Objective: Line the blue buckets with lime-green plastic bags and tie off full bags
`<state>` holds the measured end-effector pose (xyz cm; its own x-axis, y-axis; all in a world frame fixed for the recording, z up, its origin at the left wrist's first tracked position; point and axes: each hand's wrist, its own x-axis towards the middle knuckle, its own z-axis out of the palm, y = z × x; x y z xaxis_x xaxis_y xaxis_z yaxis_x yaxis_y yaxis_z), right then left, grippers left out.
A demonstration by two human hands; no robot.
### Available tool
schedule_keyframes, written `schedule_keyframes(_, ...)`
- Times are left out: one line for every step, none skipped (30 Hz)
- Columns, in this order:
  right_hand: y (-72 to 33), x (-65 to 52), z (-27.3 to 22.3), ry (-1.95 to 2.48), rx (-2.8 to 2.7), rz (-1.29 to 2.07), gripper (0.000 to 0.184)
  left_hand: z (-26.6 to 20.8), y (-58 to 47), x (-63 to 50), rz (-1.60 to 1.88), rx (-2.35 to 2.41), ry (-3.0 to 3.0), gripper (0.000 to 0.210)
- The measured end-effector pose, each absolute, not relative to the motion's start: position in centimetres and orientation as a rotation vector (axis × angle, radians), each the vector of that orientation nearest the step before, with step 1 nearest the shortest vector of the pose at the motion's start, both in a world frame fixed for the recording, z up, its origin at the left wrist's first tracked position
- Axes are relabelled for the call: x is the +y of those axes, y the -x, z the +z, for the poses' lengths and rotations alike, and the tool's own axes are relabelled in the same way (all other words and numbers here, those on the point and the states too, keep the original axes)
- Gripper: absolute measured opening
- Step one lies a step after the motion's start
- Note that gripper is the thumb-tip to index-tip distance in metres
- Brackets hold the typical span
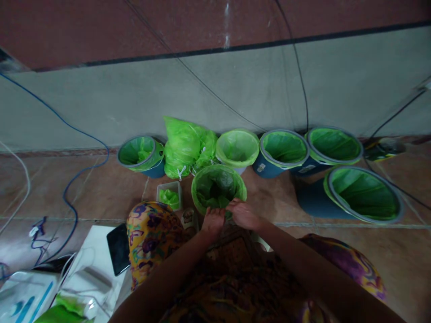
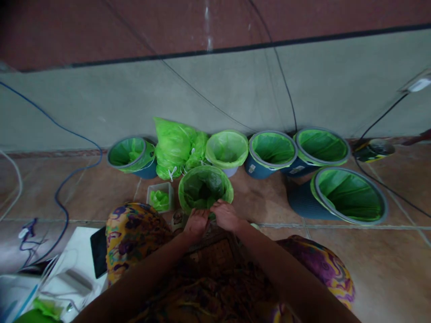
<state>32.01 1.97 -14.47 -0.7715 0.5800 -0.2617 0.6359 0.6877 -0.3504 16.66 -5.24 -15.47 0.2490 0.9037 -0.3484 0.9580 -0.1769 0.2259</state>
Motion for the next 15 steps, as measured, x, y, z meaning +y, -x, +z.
schedule_keyframes(-31.9, 1.7, -15.0, -0.973, 2.736, -0.644, 0.026, -15.6, -16.7, -5.3, -0.198, 1.670, -2.137, 0.036)
schedule_keyframes(-31.9, 1.5, -15.5, -0.968, 2.702, -0.633, 0.026, -15.7, -16.8, -5.3, -0.223, 1.641, -2.131, 0.034)
schedule_keyframes(-31.9, 1.3, -16.0, -0.957, 2.670, -0.622, 0.025, -15.8, -16.9, -5.3, -0.259, 1.618, -2.118, 0.032)
schedule_keyframes(-32.0, 1.1, -16.4, -0.934, 2.645, -0.613, 0.025, -16.0, -16.8, -5.3, -0.297, 1.601, -2.102, 0.030)
schedule_keyframes(-32.0, 1.0, -16.7, -0.904, 2.628, -0.604, 0.027, -16.2, -16.8, -5.2, -0.331, 1.594, -2.090, 0.028)
schedule_keyframes(-32.0, 1.0, -16.8, -0.879, 2.619, -0.596, 0.029, -16.4, -16.6, -5.1, -0.359, 1.596, -2.086, 0.026)
schedule_keyframes(-32.0, 1.0, -16.8, -0.861, 2.625, -0.594, 0.032, -16.5, -16.3, -4.9, -0.380, 1.602, -2.094, 0.025)
schedule_keyframes(-32.0, 1.0, -16.6, -0.855, 2.647, -0.602, 0.035, -16.7, -15.9, -4.7, -0.399, 1.607, -2.115, 0.025)
schedule_keyframes(-31.9, 1.1, -16.4, -0.859, 2.681, -0.622, 0.037, -16.7, -15.4, -4.4, -0.421, 1.606, -2.149, 0.024)
schedule_keyframes(-31.9, 1.2, -16.0, -0.868, 2.719, -0.657, 0.037, -16.7, -14.7, -4.1, -0.448, 1.595, -2.192, 0.023)
schedule_keyframes(-32.0, 1.5, -15.6, -0.882, 2.752, -0.704, 0.036, -16.6, -14.0, -3.7, -0.477, 1.570, -2.241, 0.022)
schedule_keyframes(-32.2, 1.8, -15.1, -0.909, 2.777, -0.751, 0.036, -16.4, -13.2, -3.3, -0.510, 1.539, -2.289, 0.023)
schedule_keyframes(-32.5, 2.2, -14.7, -0.967, 2.785, -0.788, 0.035, -16.1, -12.4, -3.0, -0.534, 1.502, -2.333, 0.024)
schedule_keyframes(-33.0, 2.7, -14.2, -1.052, 2.776, -0.807, 0.034, -15.7, -11.7, -2.6, -0.548, 1.473, -2.365, 0.024)
schedule_keyframes(-33.6, 3.2, -13.8, -1.156, 2.762, -0.808, 0.035, -15.3, -11.1, -2.4, -0.550, 1.468, -2.385, 0.024)
